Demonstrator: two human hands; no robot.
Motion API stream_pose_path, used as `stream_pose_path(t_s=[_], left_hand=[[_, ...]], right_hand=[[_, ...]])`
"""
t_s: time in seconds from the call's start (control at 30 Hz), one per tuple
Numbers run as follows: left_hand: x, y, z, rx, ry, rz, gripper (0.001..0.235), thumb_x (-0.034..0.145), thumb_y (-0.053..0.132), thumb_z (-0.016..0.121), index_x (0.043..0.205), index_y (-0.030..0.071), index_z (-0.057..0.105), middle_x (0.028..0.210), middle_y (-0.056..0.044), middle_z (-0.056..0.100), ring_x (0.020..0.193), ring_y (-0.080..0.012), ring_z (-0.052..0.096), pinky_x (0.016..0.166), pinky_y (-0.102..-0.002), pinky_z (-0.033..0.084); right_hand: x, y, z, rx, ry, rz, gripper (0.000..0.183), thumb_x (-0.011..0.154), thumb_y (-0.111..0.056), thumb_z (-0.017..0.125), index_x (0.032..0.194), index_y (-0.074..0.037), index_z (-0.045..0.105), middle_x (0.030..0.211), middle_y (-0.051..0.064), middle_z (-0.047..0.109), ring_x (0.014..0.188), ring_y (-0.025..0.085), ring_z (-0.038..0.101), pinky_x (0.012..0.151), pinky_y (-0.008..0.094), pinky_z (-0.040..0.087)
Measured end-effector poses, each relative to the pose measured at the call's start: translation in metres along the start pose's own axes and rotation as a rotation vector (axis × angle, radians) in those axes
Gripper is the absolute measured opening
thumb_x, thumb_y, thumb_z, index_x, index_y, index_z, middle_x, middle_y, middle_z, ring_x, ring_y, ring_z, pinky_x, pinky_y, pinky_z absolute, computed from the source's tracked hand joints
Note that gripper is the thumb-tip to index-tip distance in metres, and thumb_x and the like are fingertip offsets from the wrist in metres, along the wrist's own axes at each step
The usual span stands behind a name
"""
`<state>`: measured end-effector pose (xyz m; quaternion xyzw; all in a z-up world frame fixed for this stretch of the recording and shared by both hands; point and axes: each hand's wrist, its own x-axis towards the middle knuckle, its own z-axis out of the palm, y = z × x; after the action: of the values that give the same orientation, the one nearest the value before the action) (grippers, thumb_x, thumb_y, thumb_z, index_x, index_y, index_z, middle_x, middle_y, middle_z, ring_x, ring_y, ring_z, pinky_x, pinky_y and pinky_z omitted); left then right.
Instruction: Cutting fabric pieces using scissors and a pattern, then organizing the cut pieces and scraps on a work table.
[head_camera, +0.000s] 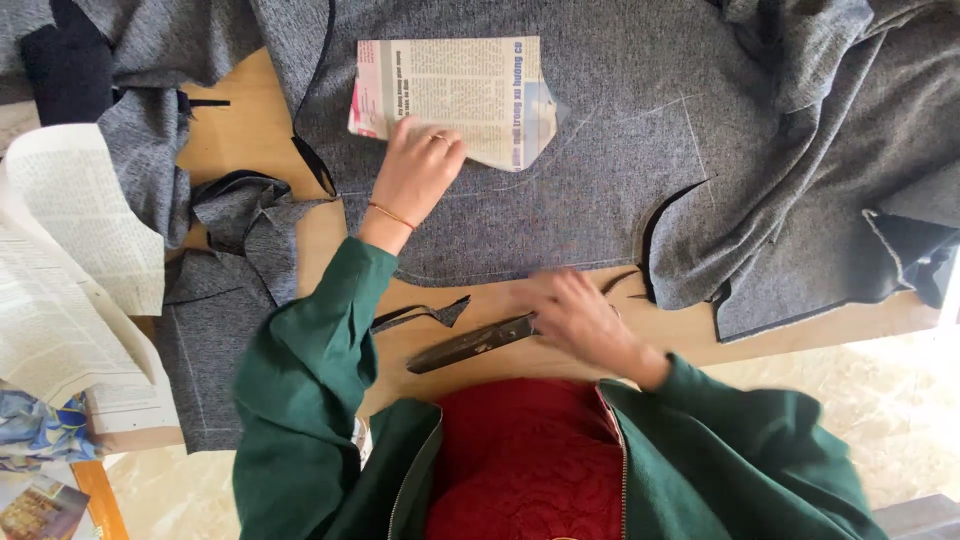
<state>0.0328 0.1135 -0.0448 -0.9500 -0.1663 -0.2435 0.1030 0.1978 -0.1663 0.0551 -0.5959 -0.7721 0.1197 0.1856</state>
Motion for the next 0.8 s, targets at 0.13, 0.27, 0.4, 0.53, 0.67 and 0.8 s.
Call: stream_pose_path(t_s=[0.13, 0.27, 0.4, 0.53, 0.67, 0.8], left_hand=[[0.023, -0.008, -0.046, -0.286, -0.019, -0.323, 0.013, 0.103, 0.039, 0.070, 0.102, 0.028, 0.064, 0.073, 0.004, 0.068, 0.085, -0.0165, 0.073, 0.098, -0.042, 0.048], [0.065, -0.041, -0.147, -0.686, -0.433, -0.331, 0.015, 0.101, 0.032, 0.068, 0.094, 0.021, 0.075, 0.075, -0.016, 0.073, 0.081, -0.0433, 0.071, 0.082, -0.053, 0.053], [0.056, -0.063, -0.098, -0.535, -0.807, -0.293, 0.028, 0.100, 0.047, 0.072, 0.086, 0.024, 0.082, 0.080, 0.005, 0.074, 0.084, -0.0208, 0.064, 0.106, -0.048, 0.039], [0.029, -0.055, -0.027, -0.038, -0.304, 0.040, 0.006, 0.091, 0.024, 0.079, 0.091, 0.030, 0.079, 0.110, -0.002, 0.067, 0.133, -0.0289, 0.055, 0.124, -0.071, 0.011], [0.033, -0.013, -0.030, -0.057, -0.203, -0.085, 0.040, 0.083, 0.000, 0.079, 0.118, 0.020, 0.074, 0.142, -0.011, 0.063, 0.151, -0.0333, 0.043, 0.126, -0.071, 0.007], [0.018, 0.043, -0.053, -0.269, -0.334, -0.360, 0.064, 0.087, 0.039, 0.083, 0.141, 0.014, 0.059, 0.152, -0.017, 0.052, 0.148, -0.0395, 0.036, 0.119, -0.074, 0.016]], right_hand=[[-0.046, -0.002, 0.003, -0.053, -0.141, -0.007, 0.071, 0.078, -0.022, 0.082, 0.144, -0.017, 0.057, 0.132, 0.016, 0.054, 0.124, 0.035, 0.057, 0.106, 0.050, 0.045], [-0.052, -0.006, -0.006, 0.015, -0.223, 0.053, 0.073, 0.079, -0.015, 0.074, 0.150, -0.019, 0.054, 0.137, 0.014, 0.052, 0.127, 0.033, 0.055, 0.103, 0.045, 0.045], [-0.048, -0.008, -0.013, 0.000, -0.307, 0.076, 0.061, 0.093, -0.006, 0.057, 0.152, -0.016, 0.047, 0.137, 0.011, 0.053, 0.119, 0.031, 0.053, 0.100, 0.045, 0.042], [-0.036, -0.012, -0.013, -0.105, -0.250, 0.008, 0.047, 0.099, -0.013, 0.061, 0.145, -0.011, 0.053, 0.117, 0.014, 0.051, 0.103, 0.032, 0.053, 0.090, 0.045, 0.045], [-0.042, -0.007, -0.007, -0.072, -0.255, 0.020, 0.062, 0.076, 0.007, 0.055, 0.136, -0.011, 0.056, 0.113, 0.016, 0.050, 0.091, 0.035, 0.053, 0.081, 0.046, 0.048], [-0.059, -0.009, -0.015, 0.072, -0.309, 0.024, 0.059, 0.082, 0.001, 0.061, 0.139, -0.011, 0.054, 0.125, 0.011, 0.056, 0.081, 0.032, 0.065, 0.074, 0.045, 0.058]])
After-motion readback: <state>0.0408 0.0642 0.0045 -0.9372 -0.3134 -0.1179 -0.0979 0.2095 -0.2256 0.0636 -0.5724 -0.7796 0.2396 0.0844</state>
